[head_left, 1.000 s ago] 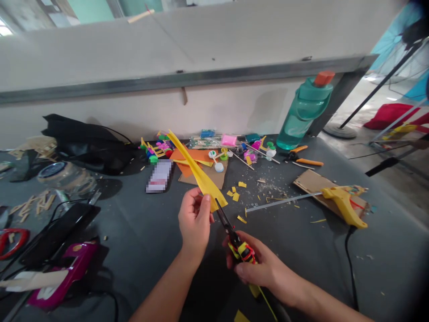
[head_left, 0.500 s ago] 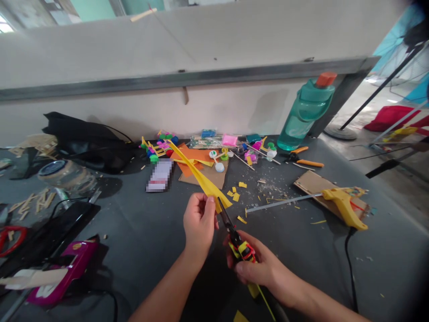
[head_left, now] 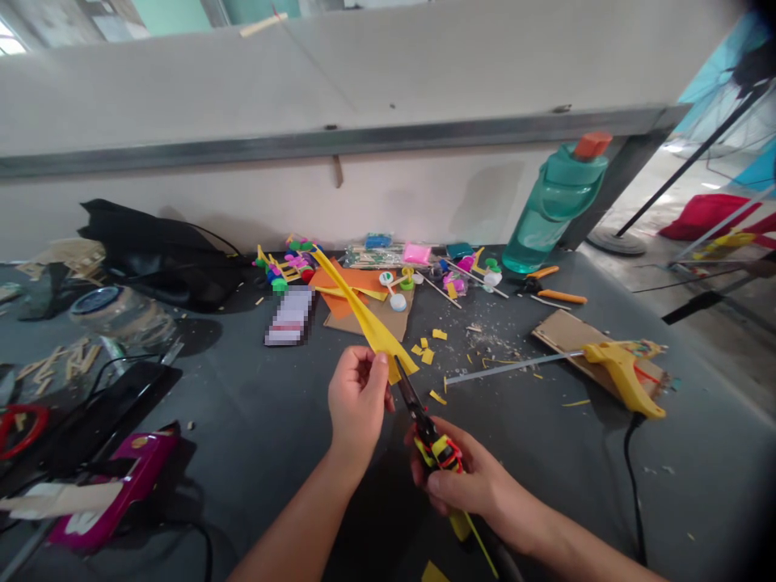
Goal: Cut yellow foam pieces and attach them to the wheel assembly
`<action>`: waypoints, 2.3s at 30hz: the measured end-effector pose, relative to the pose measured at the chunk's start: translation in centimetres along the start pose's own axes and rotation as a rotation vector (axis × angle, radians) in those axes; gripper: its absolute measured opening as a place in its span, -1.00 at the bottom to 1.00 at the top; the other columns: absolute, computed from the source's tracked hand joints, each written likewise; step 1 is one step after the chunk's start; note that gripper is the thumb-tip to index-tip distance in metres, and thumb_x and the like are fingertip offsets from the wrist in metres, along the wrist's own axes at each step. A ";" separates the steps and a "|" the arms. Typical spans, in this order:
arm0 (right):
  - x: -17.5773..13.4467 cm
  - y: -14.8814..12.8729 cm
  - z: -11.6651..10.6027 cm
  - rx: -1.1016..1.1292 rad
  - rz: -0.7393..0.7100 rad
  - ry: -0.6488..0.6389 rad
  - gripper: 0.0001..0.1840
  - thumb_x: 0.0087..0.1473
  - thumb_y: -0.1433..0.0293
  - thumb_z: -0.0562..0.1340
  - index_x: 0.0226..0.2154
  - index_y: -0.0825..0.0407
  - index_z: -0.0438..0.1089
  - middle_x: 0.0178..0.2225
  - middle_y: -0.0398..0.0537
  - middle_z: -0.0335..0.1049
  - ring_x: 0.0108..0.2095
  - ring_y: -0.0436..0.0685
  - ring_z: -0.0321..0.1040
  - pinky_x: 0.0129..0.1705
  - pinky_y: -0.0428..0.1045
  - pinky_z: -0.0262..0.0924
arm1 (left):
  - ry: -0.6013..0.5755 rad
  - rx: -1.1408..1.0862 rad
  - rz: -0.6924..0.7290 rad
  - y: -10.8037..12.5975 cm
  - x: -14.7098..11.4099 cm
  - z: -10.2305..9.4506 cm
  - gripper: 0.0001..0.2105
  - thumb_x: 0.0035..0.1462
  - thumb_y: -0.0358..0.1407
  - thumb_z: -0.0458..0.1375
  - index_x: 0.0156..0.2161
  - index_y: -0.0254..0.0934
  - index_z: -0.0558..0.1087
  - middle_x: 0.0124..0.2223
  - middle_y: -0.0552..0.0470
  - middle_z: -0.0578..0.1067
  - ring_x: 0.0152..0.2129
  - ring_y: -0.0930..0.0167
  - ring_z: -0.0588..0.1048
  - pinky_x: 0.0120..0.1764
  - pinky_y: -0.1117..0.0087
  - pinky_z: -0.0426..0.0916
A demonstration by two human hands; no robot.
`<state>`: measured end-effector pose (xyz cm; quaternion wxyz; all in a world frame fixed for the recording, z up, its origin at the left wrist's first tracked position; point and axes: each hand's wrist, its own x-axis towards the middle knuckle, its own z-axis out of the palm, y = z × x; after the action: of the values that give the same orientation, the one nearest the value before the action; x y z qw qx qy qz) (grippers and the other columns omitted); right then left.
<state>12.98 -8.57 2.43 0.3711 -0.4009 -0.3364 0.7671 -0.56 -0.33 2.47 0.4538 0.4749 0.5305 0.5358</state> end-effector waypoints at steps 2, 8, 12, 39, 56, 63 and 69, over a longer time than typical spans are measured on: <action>0.0 0.1 0.0 0.012 0.002 0.003 -0.57 -0.20 0.30 0.33 -0.24 0.04 0.24 -0.45 -0.19 0.27 -0.57 -0.08 0.11 -0.54 -0.13 -0.01 | -0.008 -0.008 -0.007 0.0 0.0 0.0 -0.79 0.10 -0.16 0.12 -0.42 -0.23 0.25 -0.65 0.27 0.24 -0.83 0.59 0.25 -0.77 0.58 0.14; 0.1 0.5 -0.1 0.050 -0.001 0.008 -0.57 -0.21 0.30 0.34 -0.25 0.05 0.25 -0.46 -0.18 0.29 -0.60 -0.10 0.10 -0.56 -0.13 -0.02 | -0.056 -0.135 -0.065 -0.4 0.3 -0.1 -0.79 0.07 -0.18 0.15 -0.44 -0.24 0.27 -0.67 0.27 0.22 -0.82 0.59 0.20 -0.78 0.58 0.15; 0.2 0.5 -0.3 0.071 -0.009 -0.025 -0.60 -0.19 0.33 0.32 -0.24 0.06 0.25 -0.45 -0.17 0.32 -0.62 -0.11 0.13 -0.54 -0.12 -0.01 | -0.089 -0.187 -0.090 -0.4 0.6 -0.3 -0.79 0.05 -0.19 0.18 -0.45 -0.24 0.26 -0.67 0.26 0.23 -0.81 0.59 0.20 -0.77 0.59 0.17; 0.2 1.1 -0.6 0.281 -0.008 -0.128 -0.61 -0.17 0.36 0.32 -0.24 0.07 0.28 -0.46 -0.12 0.33 -0.57 -0.07 0.18 -0.52 -0.10 0.07 | -0.151 -0.153 -0.113 0.3 0.9 -0.8 -0.75 0.05 -0.18 0.18 -0.49 -0.27 0.27 -0.67 0.22 0.29 -0.81 0.60 0.21 -0.79 0.60 0.15; 0.0 0.7 -0.3 0.156 -0.016 -0.074 -0.63 -0.16 0.40 0.28 -0.22 0.09 0.26 -0.46 -0.17 0.32 -0.63 -0.11 0.15 -0.56 -0.13 0.01 | -0.168 -0.140 -0.134 0.1 0.9 -0.7 -0.76 0.06 -0.19 0.18 -0.48 -0.27 0.27 -0.67 0.23 0.30 -0.82 0.60 0.23 -0.78 0.59 0.16; 0.2 0.8 -0.1 0.167 -0.005 -0.053 -0.63 -0.18 0.40 0.29 -0.25 0.08 0.25 -0.49 -0.19 0.31 -0.65 -0.12 0.14 -0.60 -0.14 0.00 | -0.177 -0.146 -0.130 0.2 0.9 -0.7 -0.76 0.05 -0.19 0.18 -0.49 -0.27 0.27 -0.67 0.23 0.30 -0.82 0.59 0.22 -0.79 0.58 0.17; 0.2 0.9 -0.1 0.158 -0.003 -0.038 -0.64 -0.17 0.37 0.31 -0.27 0.07 0.24 -0.50 -0.21 0.31 -0.68 -0.13 0.12 -0.62 -0.15 -0.02 | -0.187 -0.158 -0.150 0.3 0.9 -0.7 -0.76 0.04 -0.18 0.19 -0.49 -0.27 0.27 -0.66 0.23 0.30 -0.82 0.60 0.22 -0.78 0.59 0.16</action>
<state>12.75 -8.77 1.57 0.3962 -0.3554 -0.2823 0.7981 -1.37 0.46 2.80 0.5759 0.4446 0.4759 0.4941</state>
